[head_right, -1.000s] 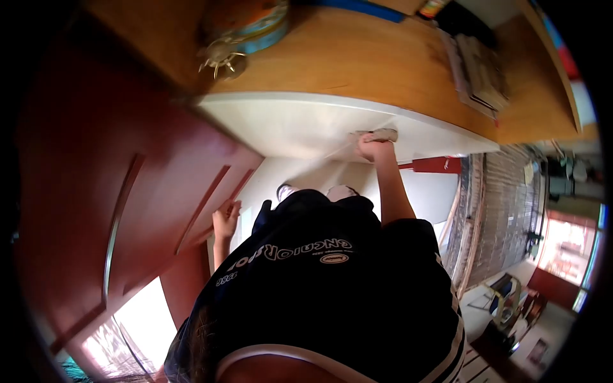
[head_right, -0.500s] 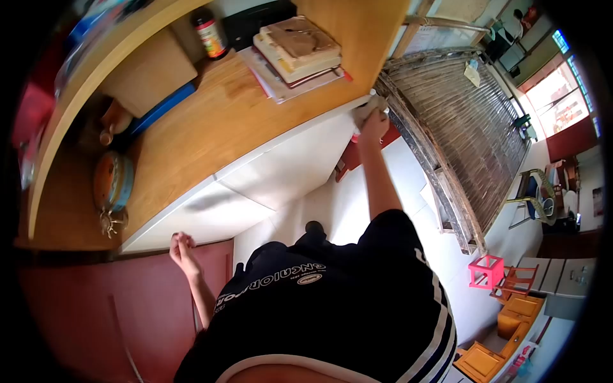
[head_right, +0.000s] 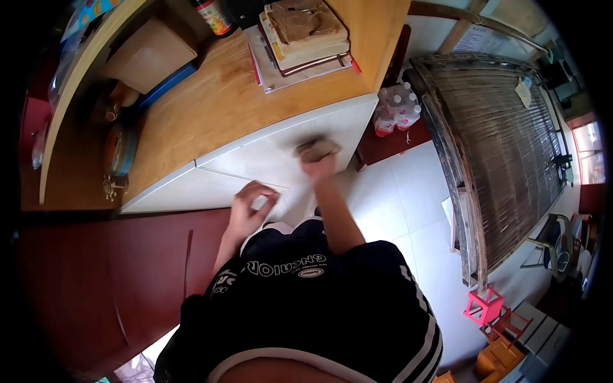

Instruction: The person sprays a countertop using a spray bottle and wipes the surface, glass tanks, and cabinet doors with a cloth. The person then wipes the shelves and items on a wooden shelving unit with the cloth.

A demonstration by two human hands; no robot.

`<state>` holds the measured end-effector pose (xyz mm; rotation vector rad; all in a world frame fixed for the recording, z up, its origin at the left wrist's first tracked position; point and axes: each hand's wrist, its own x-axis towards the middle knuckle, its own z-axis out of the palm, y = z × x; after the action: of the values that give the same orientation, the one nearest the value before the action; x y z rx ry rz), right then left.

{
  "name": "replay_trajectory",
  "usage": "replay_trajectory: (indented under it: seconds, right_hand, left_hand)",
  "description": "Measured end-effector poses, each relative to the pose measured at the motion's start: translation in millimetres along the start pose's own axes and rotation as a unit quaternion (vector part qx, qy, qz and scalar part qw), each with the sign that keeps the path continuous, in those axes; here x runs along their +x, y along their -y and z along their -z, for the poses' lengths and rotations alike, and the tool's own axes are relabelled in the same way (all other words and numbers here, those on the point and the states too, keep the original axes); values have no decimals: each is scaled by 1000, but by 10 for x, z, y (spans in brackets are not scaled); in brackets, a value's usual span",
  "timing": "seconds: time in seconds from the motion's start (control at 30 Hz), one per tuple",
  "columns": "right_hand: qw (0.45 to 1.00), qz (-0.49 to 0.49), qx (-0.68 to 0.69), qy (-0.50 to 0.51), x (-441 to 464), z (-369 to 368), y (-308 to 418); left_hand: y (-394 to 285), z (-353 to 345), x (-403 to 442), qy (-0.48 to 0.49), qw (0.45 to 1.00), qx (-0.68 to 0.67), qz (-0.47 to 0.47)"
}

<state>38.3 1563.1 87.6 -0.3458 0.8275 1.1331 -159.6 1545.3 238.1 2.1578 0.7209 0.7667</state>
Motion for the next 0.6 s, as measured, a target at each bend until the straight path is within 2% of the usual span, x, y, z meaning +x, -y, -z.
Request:
replay_trajectory:
  seconds: [0.03, 0.07, 0.1, 0.13, 0.17, 0.23, 0.33, 0.4, 0.43, 0.47, 0.5, 0.53, 0.6]
  right_hand:
    - [968, 31, -58, 242, -123, -52, 246]
    - [896, 143, -96, 410, -52, -159, 457]
    - [877, 350, -145, 295, -376, -549, 403]
    - [806, 537, -187, 162, -762, -934, 348]
    - [805, 538, -191, 164, -781, -990, 388]
    - [660, 655, -350, 112, -758, -1123, 367]
    - [514, 719, -451, 129, -752, -825, 40]
    - [415, 699, -553, 185, -925, -644, -294]
    - [397, 661, -589, 239, -971, -542, -444]
    - [376, 625, -619, 292, -1001, -471, -599]
    - [374, 578, -631, 358, -1077, -450, -783]
    - [362, 471, -692, 411, -1154, -439, -925]
    - [261, 411, -696, 528, -1220, -474, -1266]
  left_hand:
    - [97, 65, -157, -38, 997, -37, 63]
    - [200, 128, -327, -75, 987, -76, 122]
    - [288, 191, -500, -118, 966, -137, 185]
    - [337, 243, -644, -161, 935, -199, 247]
    - [344, 290, -721, -199, 925, -207, 248]
    - [356, 367, -815, -258, 914, -178, 257]
    - [409, 423, -922, -277, 894, -170, 310]
    - [307, 502, -840, -271, 920, -29, 282]
    - [272, 520, -797, -268, 918, -6, 293]
    - [306, 530, -800, -278, 924, 9, 261]
    - [134, 608, -704, -282, 913, 18, 296]
    - [130, 669, -691, -308, 917, 60, 246]
    - [241, 815, -719, -382, 897, 72, 212]
